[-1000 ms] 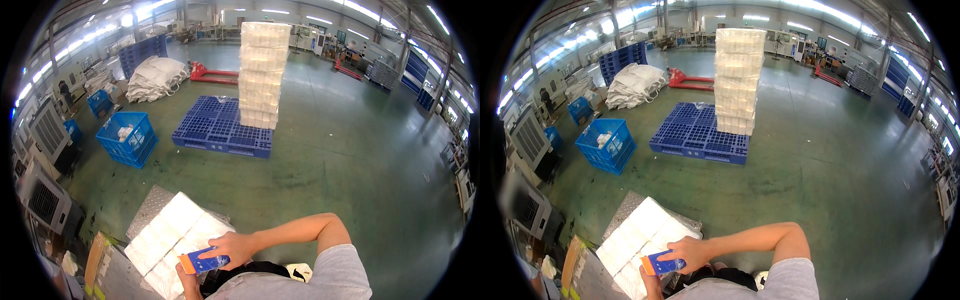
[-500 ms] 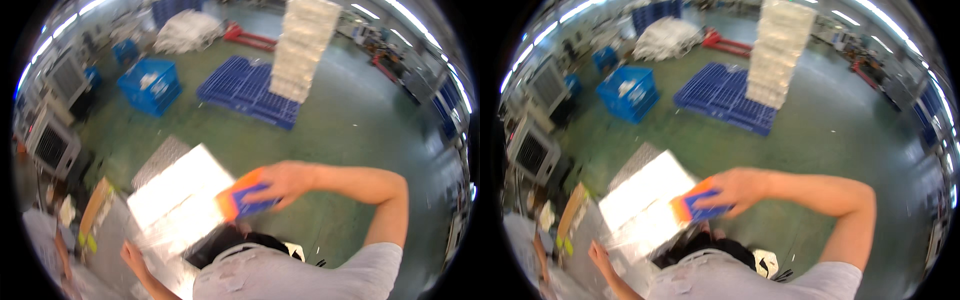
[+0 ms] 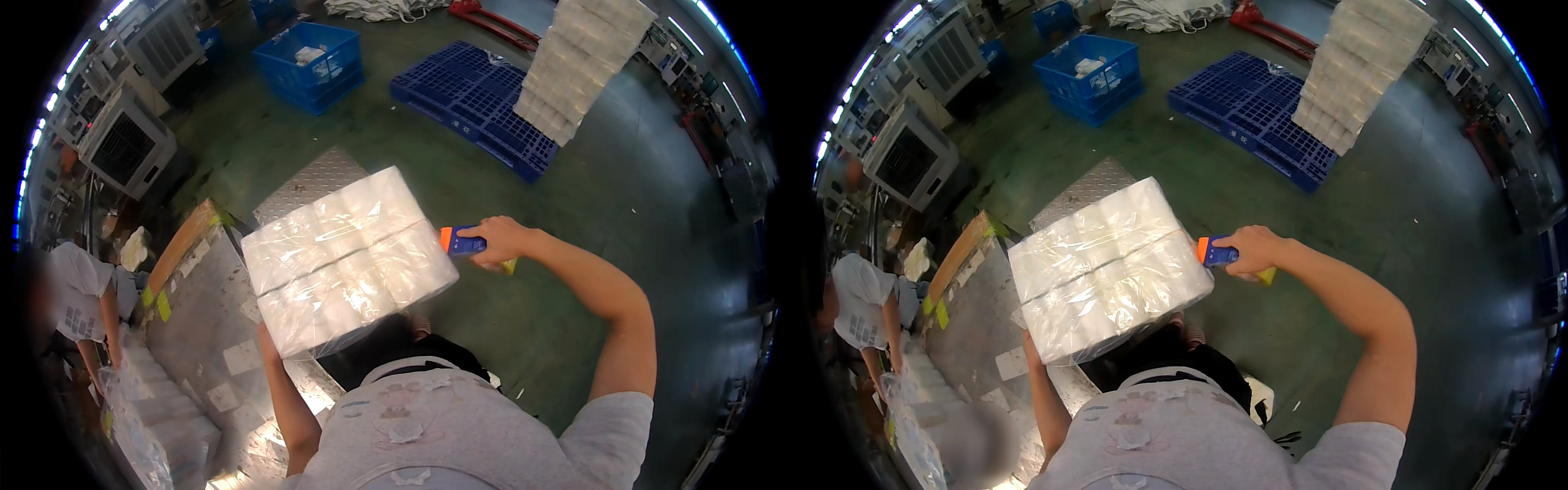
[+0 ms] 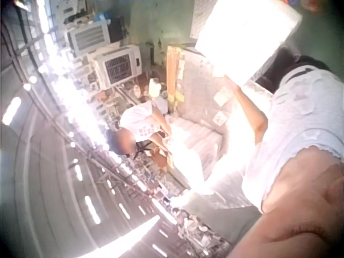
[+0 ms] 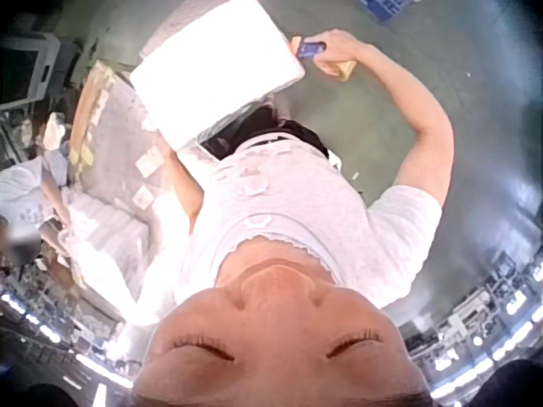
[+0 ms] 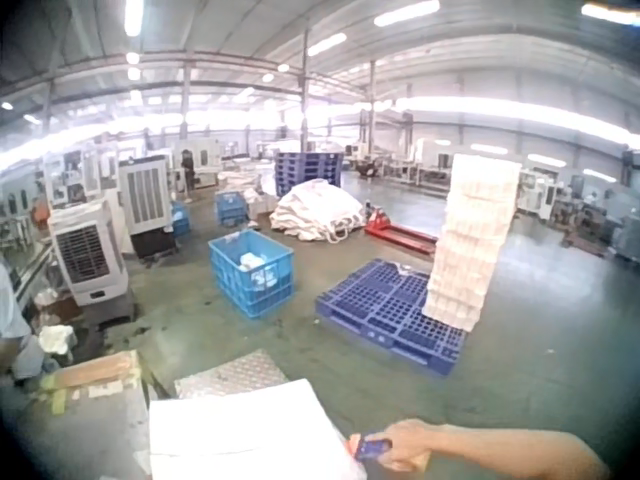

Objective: The person places items into plastic bags, folds the bags over to seal them, and uses a handheld tape dispenser to apply tape across the seams.

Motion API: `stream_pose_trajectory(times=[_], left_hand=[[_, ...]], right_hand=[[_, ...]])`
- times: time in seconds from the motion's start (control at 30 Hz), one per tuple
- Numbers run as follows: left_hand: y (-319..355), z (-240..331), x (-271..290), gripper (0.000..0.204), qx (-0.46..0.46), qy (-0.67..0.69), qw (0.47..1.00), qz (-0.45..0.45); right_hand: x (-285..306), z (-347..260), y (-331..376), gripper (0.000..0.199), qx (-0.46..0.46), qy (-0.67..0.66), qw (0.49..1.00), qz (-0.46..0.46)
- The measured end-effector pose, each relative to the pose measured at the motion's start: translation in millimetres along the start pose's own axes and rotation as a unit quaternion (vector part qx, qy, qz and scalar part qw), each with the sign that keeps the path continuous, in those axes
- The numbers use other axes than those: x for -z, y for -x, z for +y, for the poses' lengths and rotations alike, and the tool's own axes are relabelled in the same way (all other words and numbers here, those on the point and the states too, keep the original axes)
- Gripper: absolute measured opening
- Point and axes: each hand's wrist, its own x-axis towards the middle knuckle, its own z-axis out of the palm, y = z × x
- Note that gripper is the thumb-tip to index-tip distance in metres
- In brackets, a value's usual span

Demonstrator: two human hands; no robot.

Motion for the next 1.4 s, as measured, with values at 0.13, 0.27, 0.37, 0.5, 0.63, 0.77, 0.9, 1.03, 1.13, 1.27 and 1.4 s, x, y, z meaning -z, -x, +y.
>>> stream_pose_trajectory(times=[0.13,0.27,0.37,0.5,0.63,0.77,0.9,1.03,1.13,1.27,1.4], left_hand=[[5,11,-2,0.026,0.006,-0.09,0.994,-0.058],[3,-25,30,0.028,-0.074,-0.138,0.987,-0.031],[-10,-41,39,0.028,-0.092,-0.201,0.975,0.011],[-35,32,54,0.023,-0.084,-0.318,0.909,0.256],[-17,111,-57,0.049,-0.139,-0.339,0.915,0.167],[-14,125,-113,0.057,-0.103,-0.506,0.85,0.108],[-13,111,-94,0.051,-0.131,-0.46,0.857,0.193],[-17,109,-100,0.055,-0.1,-0.457,0.868,0.168],[29,143,-99,0.063,-0.114,-0.458,0.876,0.096],[48,132,-83,0.067,-0.054,-0.462,0.881,0.088],[69,134,-80,0.061,-0.003,-0.498,0.862,0.091]], right_hand=[[-40,43,-17,0.06,-0.096,-0.163,0.982,-0.017],[-60,21,-16,0.057,-0.158,0.005,0.987,-0.035],[-46,4,-6,0.05,-0.183,0.028,0.97,0.158],[-23,-23,-35,0.066,-0.221,-0.094,0.892,0.382],[-91,-39,-85,0.064,-0.25,-0.131,0.854,0.438],[-139,-21,-91,0.064,-0.309,-0.174,0.873,0.335],[-160,-17,-80,0.065,-0.309,-0.176,0.879,0.317],[-170,-1,-53,0.07,-0.326,-0.167,0.884,0.291],[-177,-3,-37,0.071,-0.333,-0.161,0.883,0.289],[-177,-2,-18,0.069,-0.367,-0.19,0.855,0.315],[-147,-14,10,0.069,-0.349,-0.205,0.829,0.385]])
